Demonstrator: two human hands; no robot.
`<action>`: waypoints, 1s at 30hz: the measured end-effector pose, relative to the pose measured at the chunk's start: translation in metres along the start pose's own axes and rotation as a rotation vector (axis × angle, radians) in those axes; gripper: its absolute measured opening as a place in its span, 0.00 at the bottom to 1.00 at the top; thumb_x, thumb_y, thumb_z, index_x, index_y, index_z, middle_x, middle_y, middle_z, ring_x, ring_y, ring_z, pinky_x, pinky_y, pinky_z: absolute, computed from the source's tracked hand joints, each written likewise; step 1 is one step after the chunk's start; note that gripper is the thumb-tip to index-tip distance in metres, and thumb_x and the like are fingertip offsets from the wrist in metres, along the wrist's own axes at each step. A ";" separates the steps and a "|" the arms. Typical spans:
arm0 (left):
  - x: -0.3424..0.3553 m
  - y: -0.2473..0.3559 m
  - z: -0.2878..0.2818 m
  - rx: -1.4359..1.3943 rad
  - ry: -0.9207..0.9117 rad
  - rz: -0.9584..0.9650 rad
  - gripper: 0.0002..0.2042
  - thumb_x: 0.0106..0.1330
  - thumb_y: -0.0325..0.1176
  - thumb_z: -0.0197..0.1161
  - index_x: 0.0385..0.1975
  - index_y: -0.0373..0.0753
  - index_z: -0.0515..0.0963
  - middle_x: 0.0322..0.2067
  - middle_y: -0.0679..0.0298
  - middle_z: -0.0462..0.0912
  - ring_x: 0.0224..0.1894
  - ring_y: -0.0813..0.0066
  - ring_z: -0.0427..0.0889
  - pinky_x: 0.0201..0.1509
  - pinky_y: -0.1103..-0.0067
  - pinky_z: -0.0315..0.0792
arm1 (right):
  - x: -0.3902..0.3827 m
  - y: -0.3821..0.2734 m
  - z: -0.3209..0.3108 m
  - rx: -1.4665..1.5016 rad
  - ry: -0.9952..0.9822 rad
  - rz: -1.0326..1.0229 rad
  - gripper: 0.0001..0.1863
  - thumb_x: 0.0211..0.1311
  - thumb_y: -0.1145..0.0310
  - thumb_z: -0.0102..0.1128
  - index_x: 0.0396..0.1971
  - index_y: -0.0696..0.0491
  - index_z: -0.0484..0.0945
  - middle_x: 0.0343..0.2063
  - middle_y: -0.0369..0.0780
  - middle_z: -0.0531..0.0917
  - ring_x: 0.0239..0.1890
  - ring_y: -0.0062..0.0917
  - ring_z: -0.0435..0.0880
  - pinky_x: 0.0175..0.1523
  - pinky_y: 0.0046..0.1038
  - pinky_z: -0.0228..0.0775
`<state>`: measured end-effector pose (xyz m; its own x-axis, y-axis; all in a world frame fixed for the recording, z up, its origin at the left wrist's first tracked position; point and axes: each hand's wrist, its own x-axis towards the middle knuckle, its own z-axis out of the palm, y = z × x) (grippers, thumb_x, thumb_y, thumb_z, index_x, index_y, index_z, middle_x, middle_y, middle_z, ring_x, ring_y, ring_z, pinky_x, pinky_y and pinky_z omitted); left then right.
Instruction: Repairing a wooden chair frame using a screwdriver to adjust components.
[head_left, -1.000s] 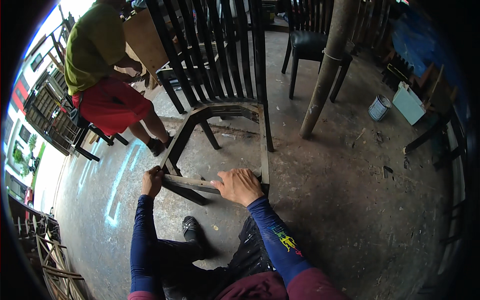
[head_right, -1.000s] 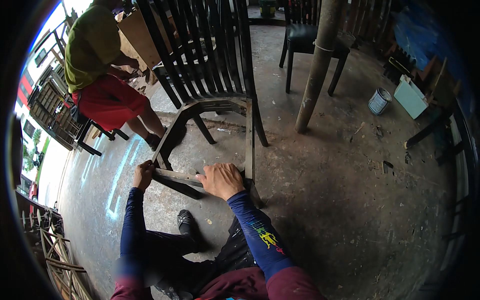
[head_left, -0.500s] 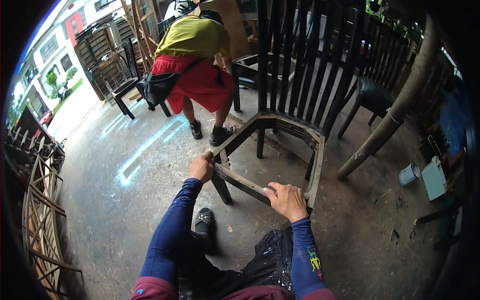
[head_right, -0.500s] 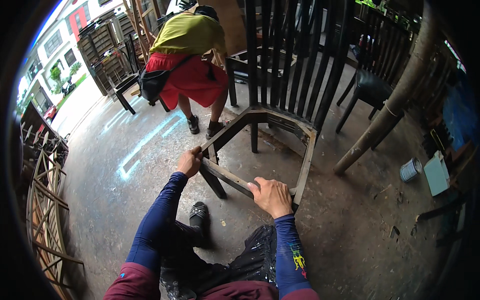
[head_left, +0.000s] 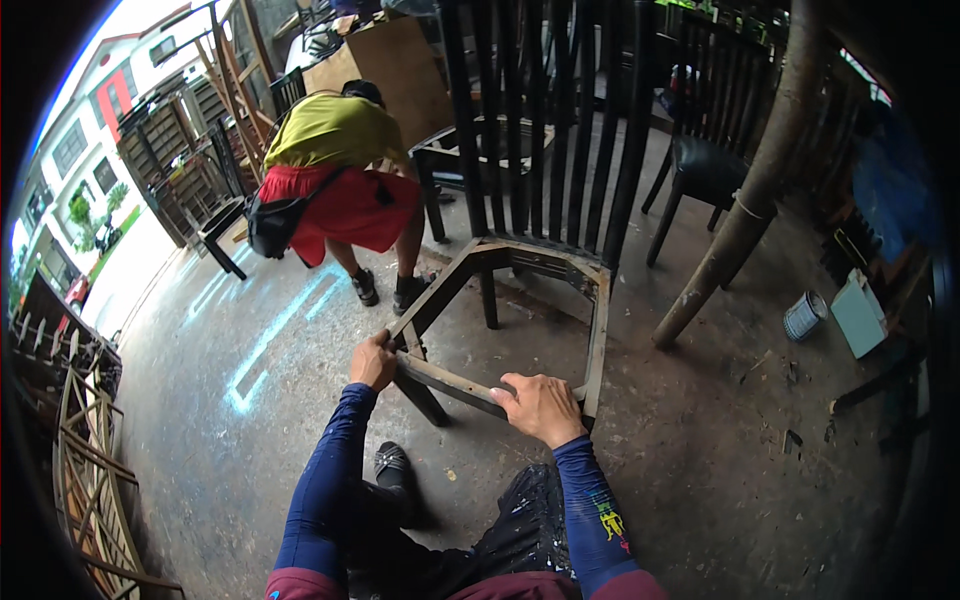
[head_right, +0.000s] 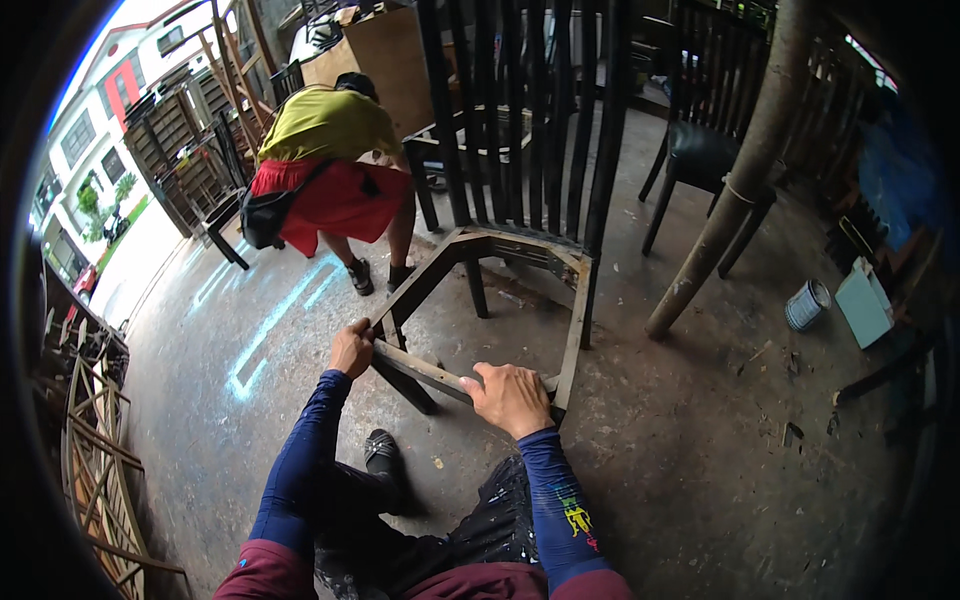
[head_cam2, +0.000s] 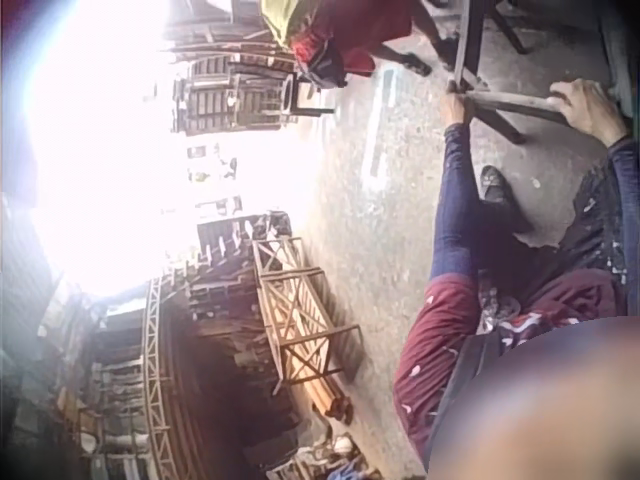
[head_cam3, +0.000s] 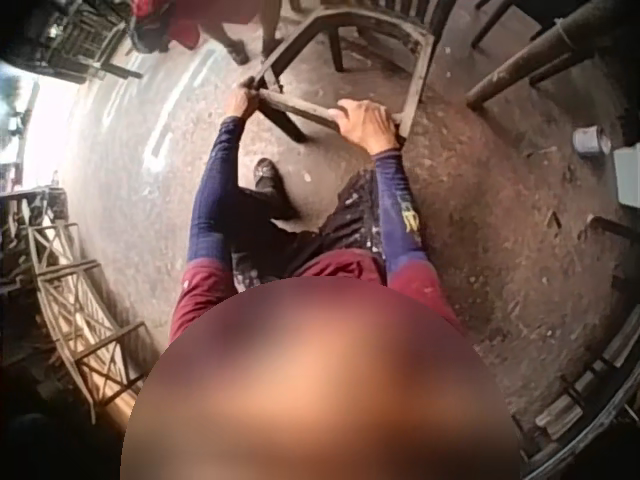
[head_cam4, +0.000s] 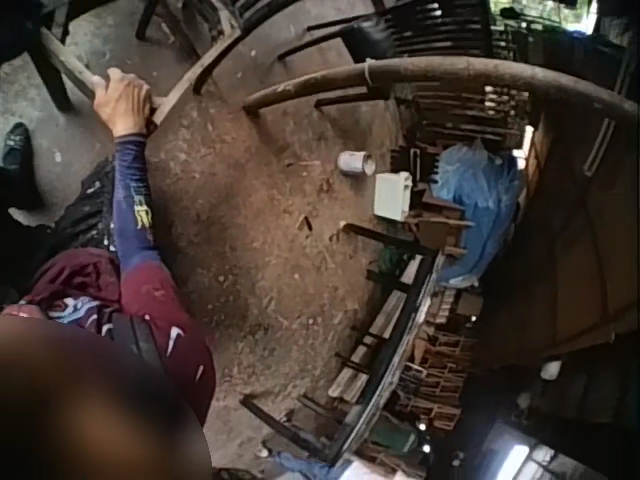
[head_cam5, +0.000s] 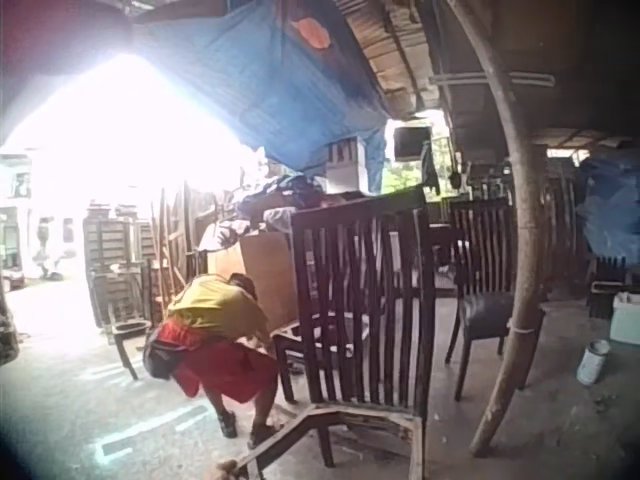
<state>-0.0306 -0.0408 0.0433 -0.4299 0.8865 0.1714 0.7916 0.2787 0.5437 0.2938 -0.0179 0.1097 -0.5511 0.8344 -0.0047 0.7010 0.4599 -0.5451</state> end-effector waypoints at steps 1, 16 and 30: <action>-0.001 0.002 0.001 -0.011 0.020 0.010 0.08 0.65 0.35 0.54 0.34 0.38 0.76 0.29 0.41 0.80 0.37 0.38 0.79 0.39 0.56 0.72 | -0.001 0.001 0.000 -0.005 0.019 -0.019 0.21 0.64 0.52 0.56 0.45 0.54 0.81 0.26 0.51 0.83 0.36 0.49 0.84 0.46 0.44 0.74; -0.009 0.009 0.002 0.020 0.064 -0.019 0.07 0.66 0.34 0.53 0.36 0.40 0.75 0.29 0.42 0.81 0.37 0.40 0.81 0.39 0.55 0.73 | -0.002 0.001 0.000 0.007 0.013 -0.060 0.21 0.63 0.51 0.57 0.43 0.54 0.81 0.26 0.52 0.83 0.36 0.48 0.83 0.45 0.44 0.74; -0.002 0.000 -0.006 -0.029 -0.020 -0.025 0.09 0.66 0.37 0.54 0.33 0.38 0.76 0.30 0.41 0.80 0.38 0.39 0.80 0.41 0.55 0.72 | 0.001 -0.009 0.003 -0.043 0.060 -0.076 0.24 0.60 0.49 0.61 0.47 0.53 0.82 0.30 0.47 0.86 0.38 0.44 0.85 0.45 0.39 0.76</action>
<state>-0.0327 -0.0453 0.0479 -0.4407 0.8865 0.1411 0.7674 0.2905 0.5716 0.2855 -0.0223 0.1119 -0.5763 0.8127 0.0863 0.6775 0.5341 -0.5056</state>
